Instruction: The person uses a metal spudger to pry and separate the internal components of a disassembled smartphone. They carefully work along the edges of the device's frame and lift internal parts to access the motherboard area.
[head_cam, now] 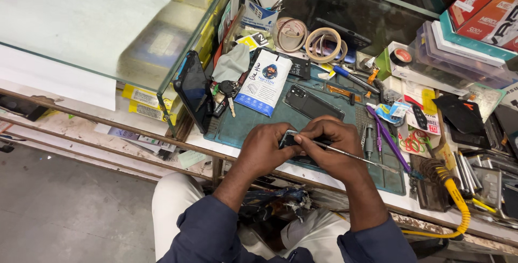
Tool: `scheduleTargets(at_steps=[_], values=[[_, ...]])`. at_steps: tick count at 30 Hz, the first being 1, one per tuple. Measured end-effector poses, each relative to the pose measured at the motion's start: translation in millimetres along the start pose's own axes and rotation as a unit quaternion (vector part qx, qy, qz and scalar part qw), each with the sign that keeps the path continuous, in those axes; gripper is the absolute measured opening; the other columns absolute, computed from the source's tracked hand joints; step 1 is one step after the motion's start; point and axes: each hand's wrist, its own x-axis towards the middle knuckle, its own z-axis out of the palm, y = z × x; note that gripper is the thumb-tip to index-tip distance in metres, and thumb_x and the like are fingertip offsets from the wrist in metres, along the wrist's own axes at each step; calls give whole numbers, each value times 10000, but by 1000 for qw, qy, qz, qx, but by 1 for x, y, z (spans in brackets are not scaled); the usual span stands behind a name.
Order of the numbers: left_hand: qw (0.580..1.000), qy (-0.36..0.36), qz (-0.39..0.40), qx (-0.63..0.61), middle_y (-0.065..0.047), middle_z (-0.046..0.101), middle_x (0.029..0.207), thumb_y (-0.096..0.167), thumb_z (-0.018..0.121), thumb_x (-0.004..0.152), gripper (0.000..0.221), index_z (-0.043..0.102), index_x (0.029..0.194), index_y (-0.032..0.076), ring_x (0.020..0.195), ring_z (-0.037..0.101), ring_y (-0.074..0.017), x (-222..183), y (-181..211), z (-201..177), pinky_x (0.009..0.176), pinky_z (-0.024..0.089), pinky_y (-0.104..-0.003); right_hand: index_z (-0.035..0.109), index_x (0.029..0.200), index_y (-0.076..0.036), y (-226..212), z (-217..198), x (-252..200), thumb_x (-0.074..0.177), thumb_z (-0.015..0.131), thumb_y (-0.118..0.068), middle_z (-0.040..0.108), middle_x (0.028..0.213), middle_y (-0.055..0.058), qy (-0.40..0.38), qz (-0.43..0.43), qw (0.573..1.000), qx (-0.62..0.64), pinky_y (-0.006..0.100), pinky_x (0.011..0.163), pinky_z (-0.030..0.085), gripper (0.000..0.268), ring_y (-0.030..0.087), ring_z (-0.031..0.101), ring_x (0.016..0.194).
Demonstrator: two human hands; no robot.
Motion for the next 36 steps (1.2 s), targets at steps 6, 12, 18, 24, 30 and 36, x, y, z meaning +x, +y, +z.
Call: scheduleTargets(at_steps=[6, 12, 18, 24, 30, 36], values=[[999, 14, 42, -26, -89, 734, 748, 230, 846, 764, 245, 707, 894, 77, 685, 735, -248, 0, -7, 3, 633, 534, -402, 731, 793, -34, 1, 5, 1, 796, 857, -68, 733, 838, 66, 9, 3, 1000, -29, 269, 631, 552, 130, 121, 705, 759], [999, -3, -9, 39, -151, 685, 694, 297, 861, 798, 323, 676, 858, 38, 661, 698, -310, 2, -4, 2, 632, 500, -444, 738, 833, -42, 3, -2, 4, 799, 856, -64, 752, 846, 55, -37, -84, 995, -27, 291, 743, 562, 125, 156, 706, 890], [999, 16, 39, -8, -126, 710, 732, 275, 857, 768, 292, 696, 897, 68, 697, 712, -314, -1, -6, 2, 642, 519, -434, 735, 805, -44, 5, 1, 0, 805, 851, -82, 743, 842, 61, 3, 14, 1000, -13, 283, 662, 560, 122, 139, 714, 777], [999, 16, 31, 15, -129, 706, 725, 257, 851, 794, 275, 685, 872, 52, 686, 712, -304, 1, -9, 4, 634, 513, -425, 731, 821, -37, 2, 4, 4, 795, 868, -82, 740, 835, 65, -15, -63, 997, -37, 288, 672, 548, 147, 149, 700, 808], [1000, 10, 19, -16, -93, 723, 717, 299, 866, 763, 295, 709, 880, 78, 635, 715, -244, -1, -3, 2, 601, 513, -401, 751, 886, -44, -2, -3, 2, 830, 836, -95, 736, 900, 62, -23, -30, 998, 41, 283, 670, 569, 114, 158, 712, 791], [999, 23, 32, 23, -132, 703, 701, 344, 915, 739, 403, 704, 913, 48, 631, 667, -291, -4, 1, 1, 606, 501, -404, 802, 1117, -122, -19, -19, -14, 895, 773, -161, 770, 845, 67, 36, 54, 986, -152, 313, 649, 542, 228, 182, 713, 713]])
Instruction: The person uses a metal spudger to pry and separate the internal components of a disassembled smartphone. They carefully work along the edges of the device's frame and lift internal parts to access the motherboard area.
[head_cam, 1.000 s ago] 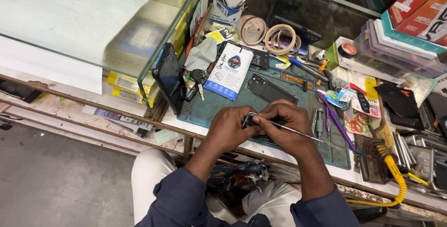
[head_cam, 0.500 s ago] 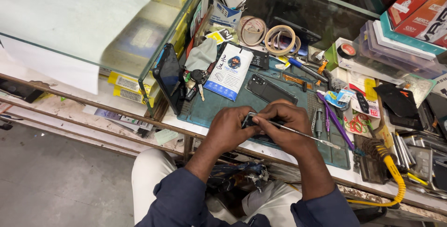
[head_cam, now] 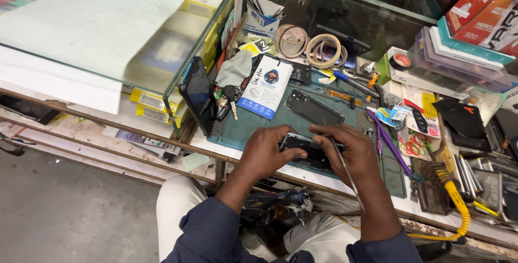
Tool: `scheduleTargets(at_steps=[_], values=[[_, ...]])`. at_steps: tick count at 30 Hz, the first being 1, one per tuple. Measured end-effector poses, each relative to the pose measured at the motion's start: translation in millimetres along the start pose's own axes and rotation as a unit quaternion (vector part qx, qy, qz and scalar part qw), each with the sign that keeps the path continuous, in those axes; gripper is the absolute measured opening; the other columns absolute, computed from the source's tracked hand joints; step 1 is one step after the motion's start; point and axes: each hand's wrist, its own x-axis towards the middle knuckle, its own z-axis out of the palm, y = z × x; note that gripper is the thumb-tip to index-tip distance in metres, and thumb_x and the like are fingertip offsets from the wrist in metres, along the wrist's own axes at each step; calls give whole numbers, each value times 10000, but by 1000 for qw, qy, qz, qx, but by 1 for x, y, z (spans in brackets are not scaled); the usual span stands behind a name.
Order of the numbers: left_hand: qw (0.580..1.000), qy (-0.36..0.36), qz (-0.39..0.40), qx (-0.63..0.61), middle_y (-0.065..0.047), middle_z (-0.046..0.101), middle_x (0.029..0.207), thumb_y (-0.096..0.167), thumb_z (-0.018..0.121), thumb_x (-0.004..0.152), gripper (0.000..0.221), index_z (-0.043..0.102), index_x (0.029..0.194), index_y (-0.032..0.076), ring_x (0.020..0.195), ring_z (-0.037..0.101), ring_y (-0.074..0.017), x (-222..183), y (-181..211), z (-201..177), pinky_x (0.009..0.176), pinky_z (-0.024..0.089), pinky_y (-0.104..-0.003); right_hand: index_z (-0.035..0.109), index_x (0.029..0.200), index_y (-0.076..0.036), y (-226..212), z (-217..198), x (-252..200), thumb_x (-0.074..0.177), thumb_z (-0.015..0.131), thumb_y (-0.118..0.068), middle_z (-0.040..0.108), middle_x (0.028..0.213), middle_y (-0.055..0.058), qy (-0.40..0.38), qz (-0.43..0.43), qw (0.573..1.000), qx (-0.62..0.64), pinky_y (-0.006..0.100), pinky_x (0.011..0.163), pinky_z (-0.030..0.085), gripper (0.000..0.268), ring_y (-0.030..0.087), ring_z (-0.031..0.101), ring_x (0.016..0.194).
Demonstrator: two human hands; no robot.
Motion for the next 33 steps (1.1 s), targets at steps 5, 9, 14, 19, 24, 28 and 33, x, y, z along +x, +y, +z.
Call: scheduleTargets(at_steps=[5, 9, 14, 19, 24, 28, 33], values=[[998, -12, 6, -65, -87, 719, 716, 362, 834, 782, 354, 728, 949, 69, 595, 664, -202, 2, -3, -1, 557, 508, -372, 793, 1057, -123, 5, -3, -9, 856, 808, -200, 773, 903, 91, -12, -37, 998, -43, 336, 670, 567, 215, 232, 752, 774], [997, -23, -56, -57, -194, 585, 679, 363, 608, 1103, 432, 706, 936, -23, 650, 519, -223, 1, -10, -1, 609, 467, -397, 792, 1037, -122, 5, 2, -13, 836, 824, -232, 769, 888, 83, 15, -52, 998, -34, 338, 674, 572, 232, 244, 756, 774], [996, -42, -12, -78, -142, 749, 895, 279, 503, 1058, 328, 720, 1143, 48, 810, 710, -233, -3, -9, -7, 767, 546, -364, 797, 1014, -127, 5, 2, -12, 830, 829, -246, 773, 894, 73, 22, -48, 998, -40, 341, 661, 570, 221, 247, 753, 774], [992, -74, 35, -96, -129, 771, 1054, 227, 481, 1056, 324, 685, 1259, 78, 952, 745, -260, -4, -7, -16, 850, 554, -372, 802, 1022, -139, 5, 2, -12, 824, 829, -257, 776, 892, 66, 9, -29, 999, -41, 345, 649, 571, 232, 240, 754, 763], [993, -61, -66, -79, -134, 794, 941, 190, 553, 1026, 305, 712, 1281, 136, 826, 726, -269, -11, -1, -18, 783, 567, -369, 805, 1029, -146, 7, 3, -14, 827, 828, -270, 780, 905, 60, 17, -40, 998, -48, 346, 674, 582, 238, 234, 761, 786], [991, 88, 39, -89, -107, 791, 1021, 94, 700, 905, 287, 710, 1192, 84, 906, 774, -179, -20, 2, -11, 671, 579, -313, 798, 1026, -137, 7, 4, -13, 833, 826, -261, 784, 932, 63, 22, -45, 998, -47, 345, 684, 585, 231, 237, 767, 815], [975, 197, 98, 11, -102, 787, 916, 126, 789, 893, 152, 763, 1032, 69, 736, 780, -182, -31, 8, -5, 566, 580, -291, 795, 1025, -130, 6, 4, -12, 829, 826, -252, 781, 923, 69, 16, -30, 999, -41, 348, 670, 578, 233, 241, 765, 801]])
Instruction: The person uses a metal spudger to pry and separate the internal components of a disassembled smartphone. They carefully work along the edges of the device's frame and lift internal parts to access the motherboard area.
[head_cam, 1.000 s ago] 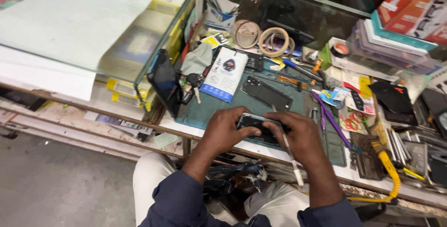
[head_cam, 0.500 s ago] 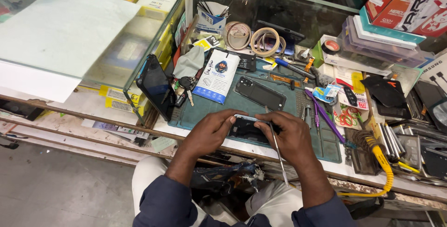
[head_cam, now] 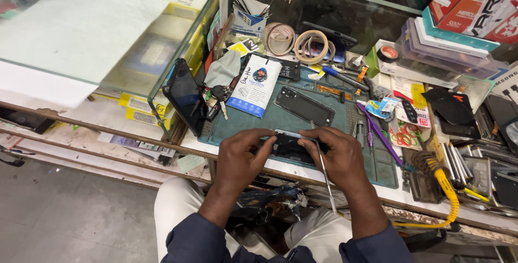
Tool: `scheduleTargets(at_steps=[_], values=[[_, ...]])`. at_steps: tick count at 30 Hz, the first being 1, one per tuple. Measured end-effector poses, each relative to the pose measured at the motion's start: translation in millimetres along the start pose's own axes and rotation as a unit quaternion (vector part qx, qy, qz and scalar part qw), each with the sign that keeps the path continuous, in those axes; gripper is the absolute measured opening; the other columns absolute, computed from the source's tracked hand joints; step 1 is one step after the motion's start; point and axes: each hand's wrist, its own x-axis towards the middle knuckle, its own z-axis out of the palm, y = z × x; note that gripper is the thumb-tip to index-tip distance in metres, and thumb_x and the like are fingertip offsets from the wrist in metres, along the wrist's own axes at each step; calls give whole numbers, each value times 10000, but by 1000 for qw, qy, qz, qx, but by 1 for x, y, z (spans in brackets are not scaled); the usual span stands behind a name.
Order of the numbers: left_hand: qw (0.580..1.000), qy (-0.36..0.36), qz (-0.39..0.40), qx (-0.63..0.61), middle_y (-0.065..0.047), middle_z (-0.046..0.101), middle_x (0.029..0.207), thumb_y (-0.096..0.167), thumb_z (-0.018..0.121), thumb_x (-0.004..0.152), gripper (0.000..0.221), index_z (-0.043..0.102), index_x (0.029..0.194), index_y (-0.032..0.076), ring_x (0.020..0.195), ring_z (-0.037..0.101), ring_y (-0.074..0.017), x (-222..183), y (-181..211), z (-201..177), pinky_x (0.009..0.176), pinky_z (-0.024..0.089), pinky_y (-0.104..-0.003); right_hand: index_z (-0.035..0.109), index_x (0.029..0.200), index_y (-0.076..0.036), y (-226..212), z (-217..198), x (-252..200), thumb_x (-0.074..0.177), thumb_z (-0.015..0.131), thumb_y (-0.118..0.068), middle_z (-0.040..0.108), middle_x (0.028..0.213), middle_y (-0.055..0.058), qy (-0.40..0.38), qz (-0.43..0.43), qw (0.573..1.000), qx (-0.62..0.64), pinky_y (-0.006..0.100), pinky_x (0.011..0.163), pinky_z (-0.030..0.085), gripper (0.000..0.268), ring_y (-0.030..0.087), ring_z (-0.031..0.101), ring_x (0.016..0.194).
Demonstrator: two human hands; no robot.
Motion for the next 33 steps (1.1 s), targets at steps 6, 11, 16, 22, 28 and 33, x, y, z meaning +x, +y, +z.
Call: scheduleTargets(at_steps=[6, 11, 16, 22, 28, 33], values=[[997, -13, 40, 70, -110, 771, 906, 152, 778, 891, 150, 761, 1021, 79, 718, 761, -241, 10, 16, -2, 614, 584, -334, 797, 1027, -130, -3, -1, -1, 838, 823, -251, 781, 920, 65, 8, -15, 1000, -4, 341, 658, 574, 226, 242, 763, 793], [977, -57, 108, 175, -90, 709, 784, 141, 711, 928, 62, 700, 956, 86, 674, 703, -293, 20, 23, -8, 599, 532, -407, 798, 1028, -137, -1, 0, -1, 845, 823, -256, 778, 914, 68, 16, -32, 999, -12, 345, 668, 574, 220, 251, 757, 793], [967, -72, 143, 200, -102, 643, 757, 92, 659, 948, 75, 589, 945, 65, 656, 666, -314, 23, 16, -6, 598, 508, -441, 797, 1033, -146, 4, 4, -1, 849, 824, -270, 777, 923, 72, 28, -44, 998, -28, 353, 687, 581, 223, 256, 758, 820], [974, -52, 138, 171, -127, 619, 802, 1, 584, 919, 79, 539, 959, 52, 728, 655, -342, 13, 9, -4, 635, 497, -447, 794, 1038, -161, 7, 5, -1, 850, 817, -286, 784, 924, 63, 13, -19, 999, -23, 360, 671, 587, 226, 246, 766, 811], [981, -101, 23, 162, -107, 660, 787, 139, 643, 954, 105, 587, 895, 73, 731, 667, -318, -8, 5, -10, 637, 497, -442, 793, 1044, -150, 6, 5, 0, 865, 806, -281, 780, 924, 65, 17, -34, 999, -27, 361, 680, 584, 222, 253, 762, 818], [981, -70, 28, 176, -108, 672, 786, 359, 766, 874, 335, 627, 850, 56, 765, 667, -325, -4, 5, -16, 629, 492, -449, 792, 1047, -142, 4, 2, 0, 863, 803, -261, 771, 904, 67, 6, -16, 1000, -5, 355, 665, 571, 220, 246, 755, 784]])
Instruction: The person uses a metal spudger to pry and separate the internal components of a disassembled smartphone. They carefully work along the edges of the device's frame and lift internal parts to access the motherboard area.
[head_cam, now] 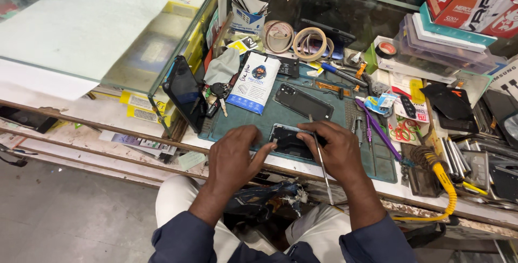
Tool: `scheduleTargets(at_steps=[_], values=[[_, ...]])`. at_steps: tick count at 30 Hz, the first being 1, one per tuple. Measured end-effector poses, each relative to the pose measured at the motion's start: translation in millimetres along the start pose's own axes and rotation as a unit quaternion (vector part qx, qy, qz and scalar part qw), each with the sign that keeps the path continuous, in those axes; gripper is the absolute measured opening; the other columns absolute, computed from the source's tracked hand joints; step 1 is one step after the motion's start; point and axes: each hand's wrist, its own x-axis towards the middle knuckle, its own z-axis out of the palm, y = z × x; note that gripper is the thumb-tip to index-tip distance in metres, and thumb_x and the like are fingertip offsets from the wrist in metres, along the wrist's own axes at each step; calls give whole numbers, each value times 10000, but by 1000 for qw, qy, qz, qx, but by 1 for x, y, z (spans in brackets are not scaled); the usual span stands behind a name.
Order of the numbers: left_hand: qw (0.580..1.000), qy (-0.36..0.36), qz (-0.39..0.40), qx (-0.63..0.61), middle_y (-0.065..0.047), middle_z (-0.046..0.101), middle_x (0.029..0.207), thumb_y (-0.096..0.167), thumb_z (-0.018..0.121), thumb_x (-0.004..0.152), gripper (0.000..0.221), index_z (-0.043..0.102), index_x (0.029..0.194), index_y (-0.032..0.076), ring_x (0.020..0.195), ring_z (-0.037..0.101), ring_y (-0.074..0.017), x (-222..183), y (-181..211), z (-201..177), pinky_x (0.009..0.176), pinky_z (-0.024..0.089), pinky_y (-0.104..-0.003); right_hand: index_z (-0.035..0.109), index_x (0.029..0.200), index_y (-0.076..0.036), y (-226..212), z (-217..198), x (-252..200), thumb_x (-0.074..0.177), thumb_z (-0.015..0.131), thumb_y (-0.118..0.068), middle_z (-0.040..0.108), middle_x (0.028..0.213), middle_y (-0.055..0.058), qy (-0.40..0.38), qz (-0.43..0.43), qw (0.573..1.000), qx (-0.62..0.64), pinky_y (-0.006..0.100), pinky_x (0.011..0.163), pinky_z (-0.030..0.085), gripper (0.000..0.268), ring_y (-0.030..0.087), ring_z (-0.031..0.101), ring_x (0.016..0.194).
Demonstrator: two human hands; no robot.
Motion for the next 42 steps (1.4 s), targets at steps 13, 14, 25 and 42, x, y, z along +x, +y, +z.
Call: scheduleTargets(at_steps=[13, 14, 25, 42], values=[[777, -29, -239, -582, -37, 732, 925, 221, 609, 1025, 218, 632, 1125, 28, 801, 685, -84, 20, 19, 57, 701, 573, -276, 752, 1145, 24, -5, 14, -29, 925, 753, -82, 791, 944, 85, 117, 202, 915, 330, 221, 714, 562, 244, 85, 706, 813], [764, -13, -255, -593, -36, 732, 939, 211, 594, 1039, 215, 629, 1134, 21, 811, 684, -80, 15, 20, 62, 707, 567, -267, 747, 1152, 22, -8, 18, -35, 923, 748, -80, 793, 954, 90, 112, 205, 915, 330, 224, 717, 574, 250, 85, 716, 827], [642, -69, -483, -591, -72, 744, 904, 261, 646, 977, 282, 700, 1082, 5, 731, 685, -115, -74, 29, 55, 681, 564, -290, 687, 1269, -5, 15, 12, -73, 989, 622, -167, 779, 1127, 125, -15, 199, 913, 355, 285, 686, 605, 330, 142, 741, 886], [920, -199, -247, -229, -128, 712, 1174, 356, 999, 530, 1123, 410, 1439, 58, 1040, 704, -242, -64, 64, -13, 892, 538, -363, 683, 1128, 4, 50, 20, -85, 940, 733, -82, 773, 1062, 105, 25, 212, 915, 341, 283, 683, 595, 212, 148, 722, 928]])
